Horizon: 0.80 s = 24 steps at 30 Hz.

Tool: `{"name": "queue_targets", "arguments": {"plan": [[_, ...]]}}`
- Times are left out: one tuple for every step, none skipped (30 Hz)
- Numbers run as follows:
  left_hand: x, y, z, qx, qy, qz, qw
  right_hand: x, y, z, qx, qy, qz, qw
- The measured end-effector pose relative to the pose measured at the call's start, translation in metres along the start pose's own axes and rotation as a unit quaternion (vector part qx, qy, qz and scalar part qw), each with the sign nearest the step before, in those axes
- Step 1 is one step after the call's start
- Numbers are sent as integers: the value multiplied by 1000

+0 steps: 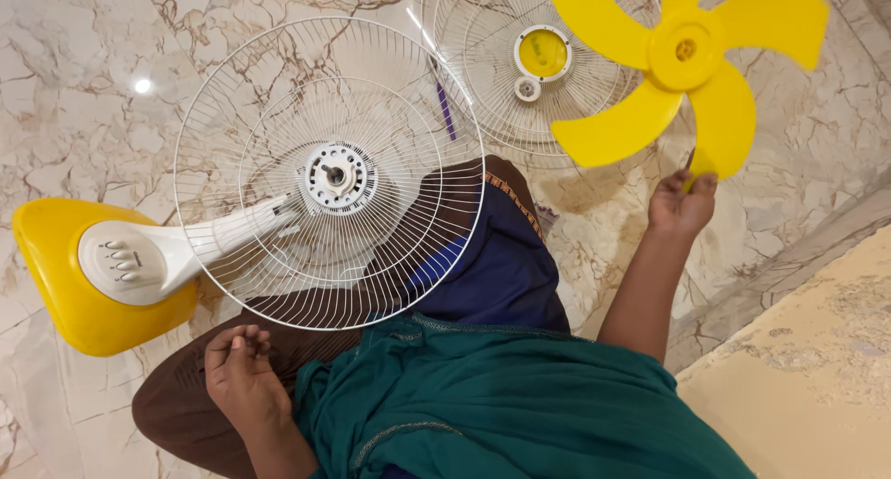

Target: The person sits on the floor and assembles a yellow pedestal fan. They attach the yellow fan blades to the motor hub, secure them with a nut, and then attach the front wire cage to complete the assembly.

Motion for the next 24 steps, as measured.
{"name": "queue_targets", "arguments": {"plan": [[-2,0,0,-1,0,-5,1000,5,5,2,-19,-13,-14,1000],[-6,-1,0,-1,0,-10,1000,7,9,4,-30,9,-19,999],[-9,-1,1,-2,-1,-14,1000,8,13,7,-43,32,-24,998],[-15,-2,3,5,-9,-31,999,8,18,12,-56,55,-30,997],[-20,-2,4,11,-15,-44,999,2,21,20,-71,67,-47,994],[-26,-5,6,16,-21,-58,998,-5,25,29,-86,80,-64,991],[-34,-7,8,12,-41,-85,995,-17,28,41,-103,94,-83,987],[-41,-9,10,9,-61,-112,992,-29,34,57,-130,114,-94,980],[-50,-12,10,6,-79,-141,987,-44,43,75,-154,134,-107,973],[-59,-16,7,9,-56,-170,984,-58,55,97,-177,155,-119,965],[-67,-19,4,14,-34,-198,979,-72,71,119,-199,157,-150,956],[-73,-19,0,18,-11,-227,974,-87,89,142,-221,159,-180,945],[-75,-20,-7,30,7,-233,972,-97,109,165,-245,166,-195,935],[-79,-19,-17,42,26,-238,970,-107,129,187,-268,173,-210,924],[-81,-18,-25,53,43,-246,967,-113,148,205,-272,192,-206,920],[-81,-17,-34,76,75,-240,965,-119,165,222,-276,212,-203,915],[-81,-16,-43,99,106,-236,961,-124,179,235,-278,231,-199,911],[-81,-15,-50,122,137,-231,955,-128,190,245,-280,245,-195,908],[-83,-14,-53,117,132,-250,952,-131,199,256,-280,258,-191,905],[-85,-13,-55,112,127,-270,948,-132,207,264,-280,271,-187,902],[-88,-10,-56,109,122,-290,943,-132,213,268,-265,296,-187,899],[-87,-10,-58,116,115,-290,943,-133,219,271,-249,320,-187,895],[-87,-9,-60,124,108,-293,942,-133,223,271,-232,344,-186,891],[-88,-9,-61,132,101,-296,941,-135,226,273,-229,340,-189,892]]}}
Point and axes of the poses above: each hand's wrist, its own y-axis away from the middle knuckle, its own x-axis out of the back of the hand, z = x × y, the point moved 8 cm from there along -y, towards the middle knuckle, and after that the axes turned 3 degrees about -x, right-handed, at the moved point
